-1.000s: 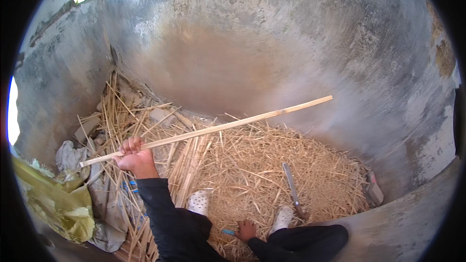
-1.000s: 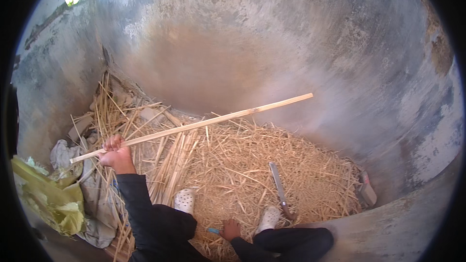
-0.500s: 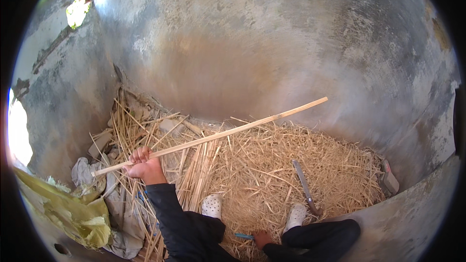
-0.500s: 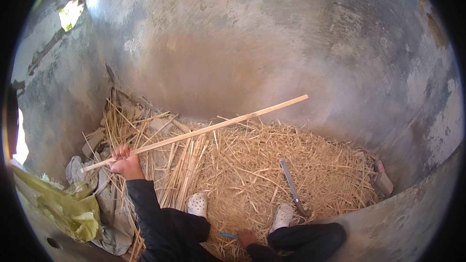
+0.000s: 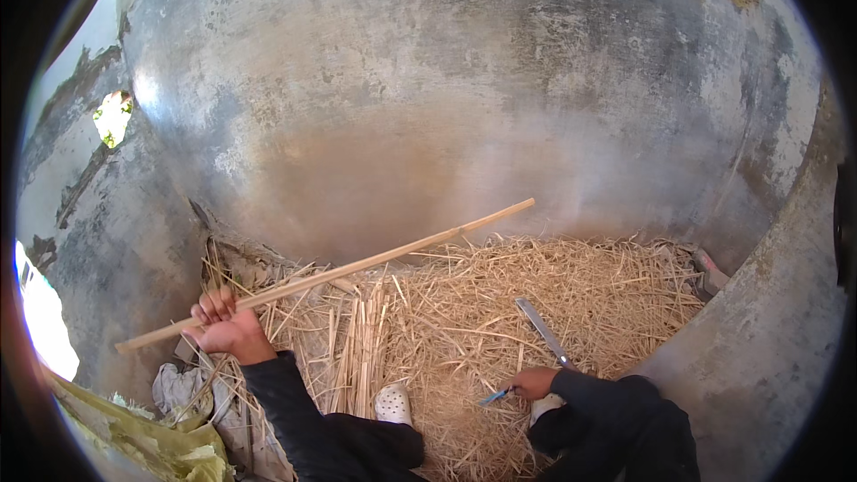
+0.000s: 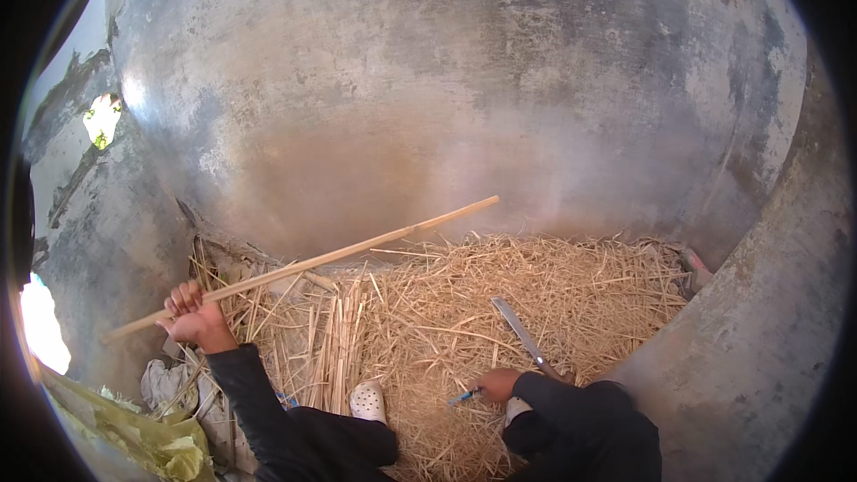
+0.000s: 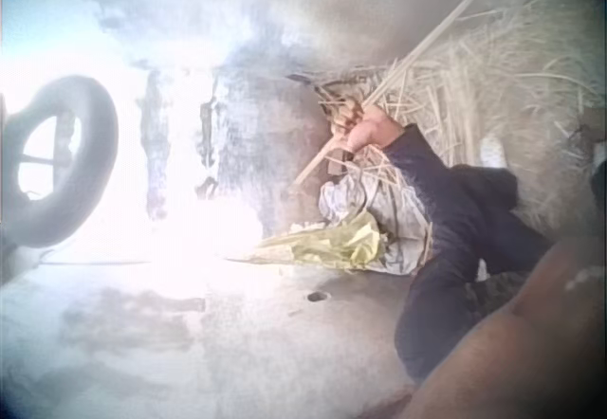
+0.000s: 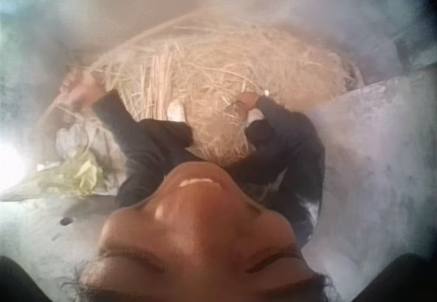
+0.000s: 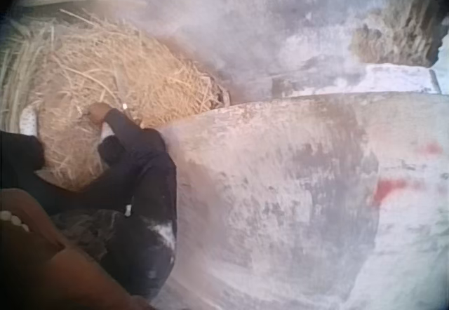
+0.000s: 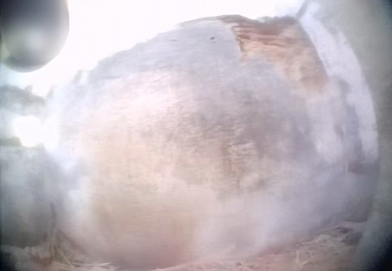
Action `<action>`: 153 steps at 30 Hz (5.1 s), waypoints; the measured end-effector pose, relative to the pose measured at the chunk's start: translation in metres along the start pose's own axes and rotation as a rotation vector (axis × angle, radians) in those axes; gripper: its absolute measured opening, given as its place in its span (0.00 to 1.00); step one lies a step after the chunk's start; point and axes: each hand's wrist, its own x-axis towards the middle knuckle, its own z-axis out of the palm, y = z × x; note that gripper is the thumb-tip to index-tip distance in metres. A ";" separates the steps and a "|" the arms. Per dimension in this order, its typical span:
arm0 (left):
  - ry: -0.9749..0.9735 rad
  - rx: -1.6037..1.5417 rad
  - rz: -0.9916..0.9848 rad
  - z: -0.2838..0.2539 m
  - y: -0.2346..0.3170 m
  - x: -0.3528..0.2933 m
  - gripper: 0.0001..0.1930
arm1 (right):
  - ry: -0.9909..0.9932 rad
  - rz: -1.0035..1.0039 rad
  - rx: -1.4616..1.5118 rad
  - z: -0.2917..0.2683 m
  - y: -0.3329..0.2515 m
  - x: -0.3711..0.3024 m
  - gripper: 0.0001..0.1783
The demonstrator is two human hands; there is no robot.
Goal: The person sits cross-legged on a concrete floor and uses a knife to split long bamboo poles into thin strips. They hold the pole with one hand and use the knife to shave and split the bamboo, creating a pile of thin strips.
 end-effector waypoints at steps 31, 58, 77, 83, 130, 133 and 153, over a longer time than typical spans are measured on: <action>-0.806 0.263 -0.941 0.185 -0.167 -0.058 0.29 | 0.990 -0.233 0.532 -0.206 -0.171 0.005 0.16; -0.818 0.755 -1.394 0.005 -0.107 -0.142 0.14 | 1.279 0.264 0.420 -0.199 -0.024 -0.026 0.26; -0.666 0.599 -1.502 -0.029 -0.088 -0.129 0.15 | 0.948 -0.191 1.286 -0.190 -0.025 -0.029 0.21; -0.785 0.750 -1.370 -0.014 -0.066 -0.143 0.15 | 1.059 -0.231 1.096 -0.190 -0.078 -0.018 0.24; -1.202 1.604 -0.965 0.060 0.047 -0.261 0.06 | 1.473 0.005 -0.383 -0.186 -0.092 -0.039 0.35; -1.211 1.565 -0.897 0.053 0.048 -0.266 0.08 | 1.478 -0.024 -0.436 -0.189 -0.088 -0.037 0.36; -1.065 1.626 -1.347 0.045 0.133 -0.283 0.15 | 1.415 0.292 -0.461 -0.209 0.004 -0.033 0.37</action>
